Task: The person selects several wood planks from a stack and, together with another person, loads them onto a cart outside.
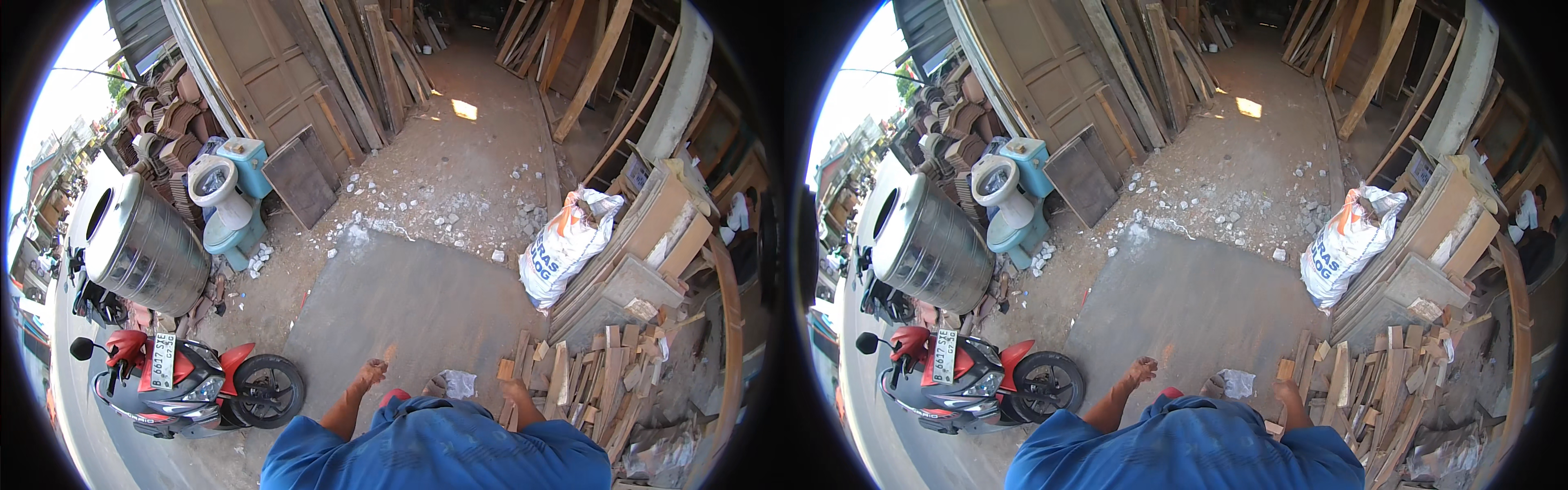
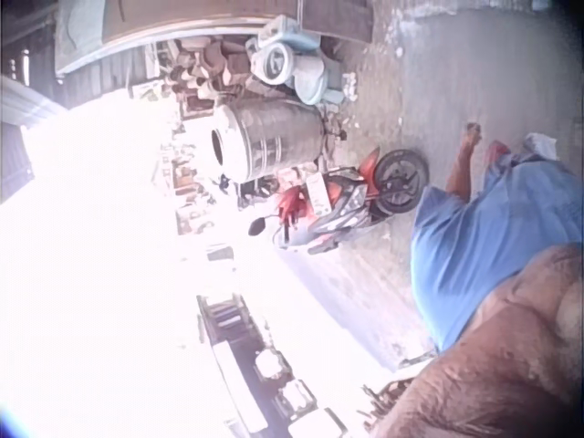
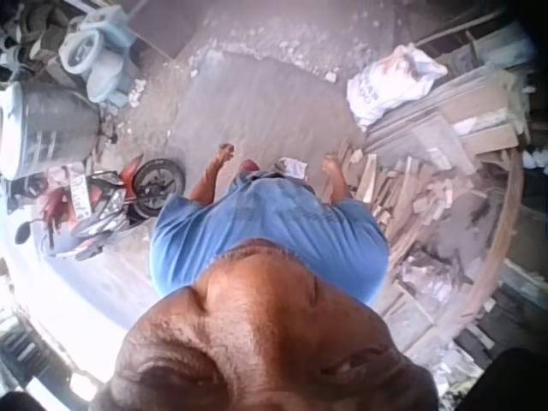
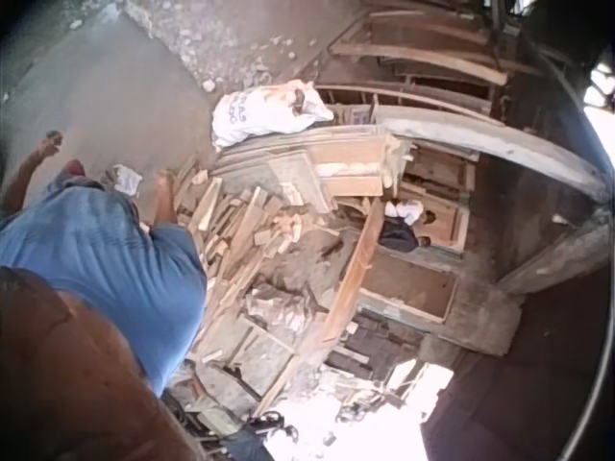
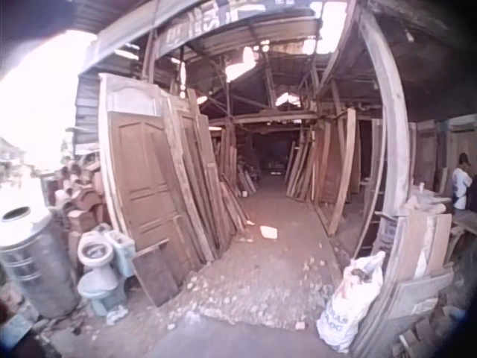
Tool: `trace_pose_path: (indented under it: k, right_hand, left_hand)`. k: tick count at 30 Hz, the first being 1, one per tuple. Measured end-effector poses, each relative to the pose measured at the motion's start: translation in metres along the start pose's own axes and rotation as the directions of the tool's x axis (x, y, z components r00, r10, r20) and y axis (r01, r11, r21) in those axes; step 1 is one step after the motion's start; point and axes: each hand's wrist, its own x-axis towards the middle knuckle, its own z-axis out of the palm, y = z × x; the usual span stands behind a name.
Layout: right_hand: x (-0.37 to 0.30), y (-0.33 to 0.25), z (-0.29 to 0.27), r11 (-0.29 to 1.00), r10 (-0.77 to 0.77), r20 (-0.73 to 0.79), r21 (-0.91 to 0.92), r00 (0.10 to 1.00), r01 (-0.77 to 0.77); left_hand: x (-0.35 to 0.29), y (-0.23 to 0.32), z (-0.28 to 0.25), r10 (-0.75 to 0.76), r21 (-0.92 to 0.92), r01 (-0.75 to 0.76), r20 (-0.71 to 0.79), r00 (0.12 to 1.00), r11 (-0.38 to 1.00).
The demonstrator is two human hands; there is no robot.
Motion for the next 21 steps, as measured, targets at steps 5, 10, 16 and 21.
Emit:
trace_pose_path:
  k: [5,10,16,21]
  right_hand:
    - [0.086,-0.245,-0.114,0.877,-0.469,-0.166,0.028,0.867,0.480]
    - [0.176,-0.410,-0.165,0.747,-0.639,-0.210,0.060,0.740,0.662]
    - [0.292,-0.417,-0.200,0.872,-0.490,-0.142,-0.087,0.860,0.483]
    - [0.333,-0.359,-0.198,0.882,0.163,0.115,0.429,0.980,-0.197]
  left_hand:
    - [0.056,0.061,-0.030,-0.109,-0.321,0.023,-0.252,0.962,0.947]
    - [0.112,0.045,-0.071,-0.449,0.043,0.447,0.103,0.887,0.893]
    - [0.246,0.176,-0.082,-0.242,0.681,0.016,0.239,0.940,0.732]
    - [0.439,0.405,-0.057,-0.224,0.676,0.115,0.077,0.972,0.728]
